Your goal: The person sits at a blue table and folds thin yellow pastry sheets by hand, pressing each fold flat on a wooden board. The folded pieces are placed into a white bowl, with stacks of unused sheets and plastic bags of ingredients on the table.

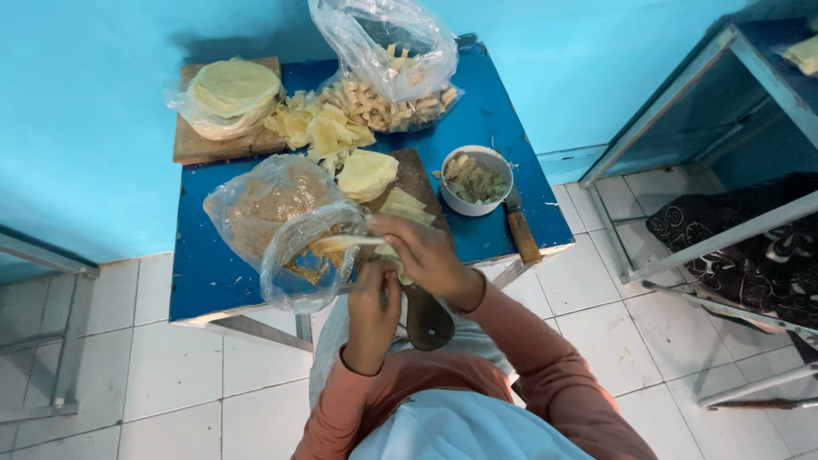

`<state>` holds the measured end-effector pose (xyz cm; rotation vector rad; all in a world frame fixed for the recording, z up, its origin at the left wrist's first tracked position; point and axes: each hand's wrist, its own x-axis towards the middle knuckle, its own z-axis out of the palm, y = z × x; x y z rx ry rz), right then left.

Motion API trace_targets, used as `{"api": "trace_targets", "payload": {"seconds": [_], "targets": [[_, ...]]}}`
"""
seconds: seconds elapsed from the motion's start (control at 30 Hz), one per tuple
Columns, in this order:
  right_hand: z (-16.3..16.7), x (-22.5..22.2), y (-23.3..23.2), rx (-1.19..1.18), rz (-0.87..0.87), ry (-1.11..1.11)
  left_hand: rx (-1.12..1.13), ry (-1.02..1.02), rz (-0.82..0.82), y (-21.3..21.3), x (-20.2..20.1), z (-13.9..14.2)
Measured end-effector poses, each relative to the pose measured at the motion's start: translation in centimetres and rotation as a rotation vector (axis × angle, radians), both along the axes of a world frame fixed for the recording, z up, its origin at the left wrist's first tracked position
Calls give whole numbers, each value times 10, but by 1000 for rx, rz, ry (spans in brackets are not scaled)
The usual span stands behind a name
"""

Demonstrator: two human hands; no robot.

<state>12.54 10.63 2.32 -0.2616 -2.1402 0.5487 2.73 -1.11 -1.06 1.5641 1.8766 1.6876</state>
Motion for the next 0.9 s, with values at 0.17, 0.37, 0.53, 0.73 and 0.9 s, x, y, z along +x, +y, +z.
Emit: {"api": "trace_targets", "payload": {"seconds": [0.17,0.37,0.53,0.73,0.9], "targets": [[-6,8,0,-237,-203,-37,90,108,-6,1,3,-2],[-35,51,-4,-337,-313,-118,52,118,11,1,3,-2],[-54,41,-10,-283,-410,-55,45,128,-7,2,1,0],[-46,35,-9,-377,-380,-44,39,149,-10,4,2,4],[-49,34,-13,-352,-320,-18,38,155,-14,5,3,6]]}}
